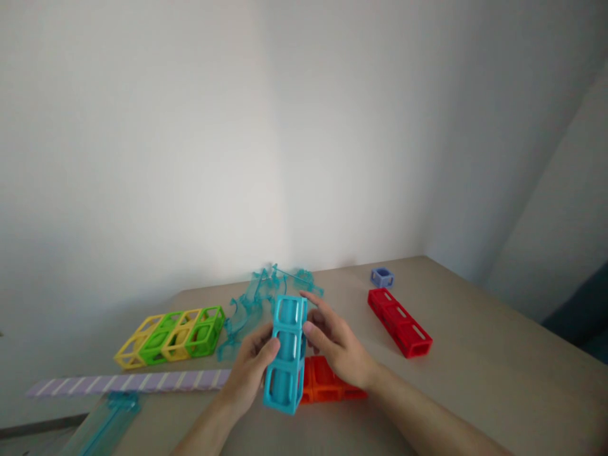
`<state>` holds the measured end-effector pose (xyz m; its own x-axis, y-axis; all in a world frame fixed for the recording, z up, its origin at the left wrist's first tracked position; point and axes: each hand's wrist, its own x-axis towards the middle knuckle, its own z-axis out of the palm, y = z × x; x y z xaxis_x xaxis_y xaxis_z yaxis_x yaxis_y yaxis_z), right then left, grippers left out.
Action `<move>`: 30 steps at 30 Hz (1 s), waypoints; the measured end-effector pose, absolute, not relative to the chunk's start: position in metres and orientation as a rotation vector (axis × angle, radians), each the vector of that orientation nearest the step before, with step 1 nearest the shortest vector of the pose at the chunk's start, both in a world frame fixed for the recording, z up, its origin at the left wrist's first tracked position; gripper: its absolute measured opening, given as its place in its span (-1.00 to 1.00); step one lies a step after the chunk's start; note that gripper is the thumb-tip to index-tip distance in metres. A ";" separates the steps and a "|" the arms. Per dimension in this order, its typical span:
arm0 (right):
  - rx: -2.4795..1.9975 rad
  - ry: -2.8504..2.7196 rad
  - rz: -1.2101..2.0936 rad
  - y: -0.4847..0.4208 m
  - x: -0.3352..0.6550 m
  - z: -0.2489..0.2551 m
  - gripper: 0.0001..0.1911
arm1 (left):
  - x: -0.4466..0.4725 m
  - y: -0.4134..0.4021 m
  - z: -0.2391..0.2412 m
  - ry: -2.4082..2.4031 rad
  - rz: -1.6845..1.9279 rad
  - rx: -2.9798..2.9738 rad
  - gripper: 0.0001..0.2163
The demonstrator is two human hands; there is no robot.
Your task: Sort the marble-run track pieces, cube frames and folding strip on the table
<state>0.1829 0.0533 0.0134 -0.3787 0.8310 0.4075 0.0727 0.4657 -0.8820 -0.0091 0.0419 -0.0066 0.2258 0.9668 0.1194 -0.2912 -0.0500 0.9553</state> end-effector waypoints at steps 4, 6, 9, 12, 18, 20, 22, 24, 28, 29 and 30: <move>-0.838 -1.966 0.793 0.049 0.183 0.018 -0.43 | -0.006 0.040 -0.002 0.924 1.300 0.963 -0.63; -0.865 -2.074 0.678 0.045 0.184 0.021 -0.43 | -0.006 0.040 -0.002 0.956 1.332 0.859 -0.60; -0.898 -2.162 0.427 0.038 0.186 0.025 -0.44 | -0.009 0.043 -0.005 0.908 1.354 0.729 -0.58; -0.885 -2.146 0.208 0.030 0.188 0.031 -0.47 | -0.014 0.044 -0.005 0.780 1.314 0.598 -0.63; -0.889 -2.413 0.271 0.018 0.183 0.043 -0.38 | -0.021 0.046 0.007 0.487 1.230 0.583 -0.63; -0.892 -2.485 0.313 0.019 0.180 0.041 -0.24 | -0.020 0.047 0.012 0.421 1.218 0.602 -0.64; -0.918 -2.503 0.329 0.021 0.179 0.038 -0.27 | -0.019 0.047 0.014 0.365 1.198 0.619 -0.66; -0.941 -2.483 0.347 0.023 0.180 0.035 -0.33 | -0.018 0.047 0.014 0.312 1.172 0.646 -0.63; -0.919 -2.364 0.396 0.026 0.183 0.031 -0.48 | -0.018 0.047 0.008 0.236 1.121 0.713 -0.57; -0.918 -2.315 0.399 0.027 0.184 0.031 -0.53 | -0.018 0.047 0.006 0.233 1.115 0.721 -0.56; -0.919 -2.263 0.391 0.027 0.184 0.030 -0.59 | -0.018 0.047 0.005 0.238 1.111 0.725 -0.57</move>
<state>0.1842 0.0273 0.0299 -0.5389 0.7047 0.4615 0.5089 0.7089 -0.4883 -0.0175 0.0469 0.0048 0.4462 0.8779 0.1736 -0.7300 0.2449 0.6380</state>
